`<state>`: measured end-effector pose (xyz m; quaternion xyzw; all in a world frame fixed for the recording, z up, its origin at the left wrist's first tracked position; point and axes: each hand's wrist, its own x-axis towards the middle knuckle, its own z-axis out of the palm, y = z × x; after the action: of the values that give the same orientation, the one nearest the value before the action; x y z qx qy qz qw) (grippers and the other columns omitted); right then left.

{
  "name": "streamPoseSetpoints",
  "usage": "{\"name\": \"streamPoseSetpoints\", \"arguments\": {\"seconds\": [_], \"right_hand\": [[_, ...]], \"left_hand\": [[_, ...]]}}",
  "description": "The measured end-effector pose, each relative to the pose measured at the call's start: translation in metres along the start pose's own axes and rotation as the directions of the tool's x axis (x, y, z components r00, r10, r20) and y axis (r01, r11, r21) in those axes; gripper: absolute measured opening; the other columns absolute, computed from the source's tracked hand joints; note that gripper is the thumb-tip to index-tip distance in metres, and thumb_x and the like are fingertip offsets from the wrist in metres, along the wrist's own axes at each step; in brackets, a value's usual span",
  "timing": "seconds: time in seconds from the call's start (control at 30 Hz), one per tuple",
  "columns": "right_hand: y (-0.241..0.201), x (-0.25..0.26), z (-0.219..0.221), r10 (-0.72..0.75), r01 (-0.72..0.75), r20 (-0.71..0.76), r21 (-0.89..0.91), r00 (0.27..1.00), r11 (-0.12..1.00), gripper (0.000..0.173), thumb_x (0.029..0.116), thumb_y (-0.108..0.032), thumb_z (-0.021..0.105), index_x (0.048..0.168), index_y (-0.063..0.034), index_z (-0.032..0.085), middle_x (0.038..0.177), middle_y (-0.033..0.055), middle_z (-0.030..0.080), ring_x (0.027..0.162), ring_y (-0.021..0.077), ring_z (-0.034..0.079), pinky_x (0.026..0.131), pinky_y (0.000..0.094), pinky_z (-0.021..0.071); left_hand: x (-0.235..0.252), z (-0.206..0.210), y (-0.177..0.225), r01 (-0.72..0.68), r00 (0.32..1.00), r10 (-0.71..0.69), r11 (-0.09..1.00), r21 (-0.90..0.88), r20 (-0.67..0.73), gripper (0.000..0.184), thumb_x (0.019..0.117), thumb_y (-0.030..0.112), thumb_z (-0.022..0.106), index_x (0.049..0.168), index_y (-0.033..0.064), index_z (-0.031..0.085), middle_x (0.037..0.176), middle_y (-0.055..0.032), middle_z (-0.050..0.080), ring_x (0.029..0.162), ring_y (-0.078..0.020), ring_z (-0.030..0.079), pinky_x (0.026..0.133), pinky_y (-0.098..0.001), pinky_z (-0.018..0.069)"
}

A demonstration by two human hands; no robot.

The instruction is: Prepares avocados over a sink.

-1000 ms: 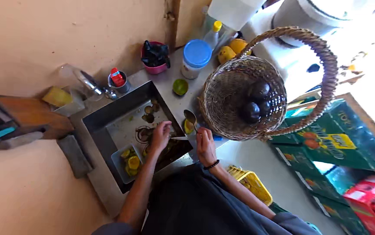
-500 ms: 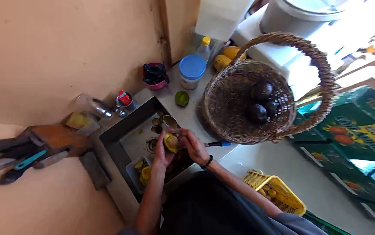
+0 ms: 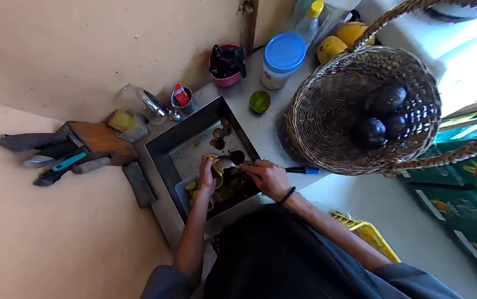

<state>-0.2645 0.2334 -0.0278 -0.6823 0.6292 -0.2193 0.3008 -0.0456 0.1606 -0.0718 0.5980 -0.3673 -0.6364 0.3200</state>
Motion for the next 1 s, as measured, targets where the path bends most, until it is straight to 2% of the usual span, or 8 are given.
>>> {"name": "streamPoseSetpoints", "arguments": {"seconds": [0.13,0.43,0.53,0.6,0.7,0.8,0.9,1.0], "right_hand": [[0.004,0.007,-0.003,-0.162,0.161,-0.001,-0.108,0.987,0.981,0.033,0.0975,-0.008,0.059,0.122,-0.0230,0.077,0.095,0.0117,0.072,0.089,0.0330,0.070,0.067,0.0509,0.0577],[0.001,0.029,-0.019,-0.233,0.246,0.081,-0.298,0.969,0.922,0.035,0.0916,-0.002,0.067,0.119,-0.0207,0.078,0.092,0.0113,0.069,0.084,0.0327,0.069,0.057,0.0462,0.0554],[0.001,0.039,-0.014,-0.224,0.266,0.159,-0.326,0.961,0.907,0.036,0.0902,-0.001,0.068,0.118,-0.0214,0.077,0.095,0.0108,0.069,0.089,0.0328,0.069,0.059,0.0474,0.0558],[0.001,0.050,-0.007,-0.194,0.271,0.248,-0.331,0.949,0.904,0.036,0.0908,0.001,0.066,0.119,-0.0188,0.076,0.103,0.0132,0.071,0.098,0.0365,0.069,0.064,0.0518,0.0569],[0.007,0.067,0.002,-0.078,0.261,0.435,-0.380,0.897,0.887,0.028,0.0949,0.004,0.059,0.114,-0.0088,0.075,0.113,0.0177,0.070,0.111,0.0413,0.065,0.075,0.0571,0.0556],[0.015,0.077,0.001,0.009,0.282,0.540,-0.454,0.842,0.845,0.021,0.0965,0.004,0.057,0.106,-0.0007,0.074,0.114,0.0215,0.068,0.112,0.0439,0.063,0.078,0.0587,0.0539],[0.003,0.087,-0.020,-0.042,0.235,0.421,-0.416,0.906,0.878,0.024,0.0948,-0.001,0.060,0.111,-0.0088,0.075,0.109,0.0207,0.070,0.106,0.0427,0.067,0.076,0.0594,0.0547],[-0.005,0.091,-0.024,-0.068,0.210,0.380,-0.347,0.923,0.914,0.028,0.0973,-0.007,0.059,0.116,-0.0171,0.076,0.106,0.0184,0.072,0.103,0.0418,0.068,0.074,0.0609,0.0549]], "left_hand": [[0.002,-0.001,0.003,0.003,1.000,-0.004,0.999,0.050,0.011,0.033,0.1032,0.030,0.038,0.126,0.0176,0.059,0.119,-0.0047,0.063,0.105,-0.0196,0.061,0.085,-0.0445,0.0527],[0.006,0.013,0.003,0.043,0.997,-0.034,0.992,0.121,-0.071,0.034,0.1055,0.031,0.036,0.126,0.0132,0.057,0.114,-0.0102,0.060,0.095,-0.0232,0.060,0.078,-0.0462,0.0531],[0.016,0.008,-0.009,0.106,0.991,-0.096,0.989,0.103,-0.093,0.036,0.1068,0.033,0.039,0.128,0.0099,0.056,0.115,-0.0140,0.060,0.094,-0.0270,0.062,0.077,-0.0486,0.0551],[0.029,0.006,-0.020,0.187,0.978,-0.180,0.980,0.064,-0.107,0.038,0.1050,0.032,0.043,0.131,0.0075,0.054,0.119,-0.0163,0.059,0.101,-0.0296,0.060,0.083,-0.0521,0.0536],[0.047,0.010,-0.039,0.291,0.941,-0.287,0.957,-0.008,-0.179,0.040,0.1075,0.029,0.040,0.133,0.0034,0.055,0.124,-0.0196,0.060,0.108,-0.0314,0.059,0.088,-0.0536,0.0514],[0.060,0.006,-0.037,0.317,0.932,-0.305,0.948,0.033,-0.197,0.040,0.1082,0.028,0.037,0.130,0.0003,0.054,0.119,-0.0205,0.060,0.102,-0.0304,0.060,0.084,-0.0507,0.0533],[0.067,-0.003,-0.034,0.235,0.965,-0.217,0.964,0.124,-0.144,0.037,0.1056,0.024,0.043,0.130,-0.0011,0.055,0.123,-0.0202,0.058,0.111,-0.0295,0.057,0.093,-0.0510,0.0488],[0.048,-0.010,-0.034,0.116,0.993,-0.116,0.989,0.088,-0.004,0.036,0.1049,0.029,0.044,0.133,0.0095,0.055,0.123,-0.0122,0.062,0.109,-0.0238,0.060,0.090,-0.0476,0.0521]]}}
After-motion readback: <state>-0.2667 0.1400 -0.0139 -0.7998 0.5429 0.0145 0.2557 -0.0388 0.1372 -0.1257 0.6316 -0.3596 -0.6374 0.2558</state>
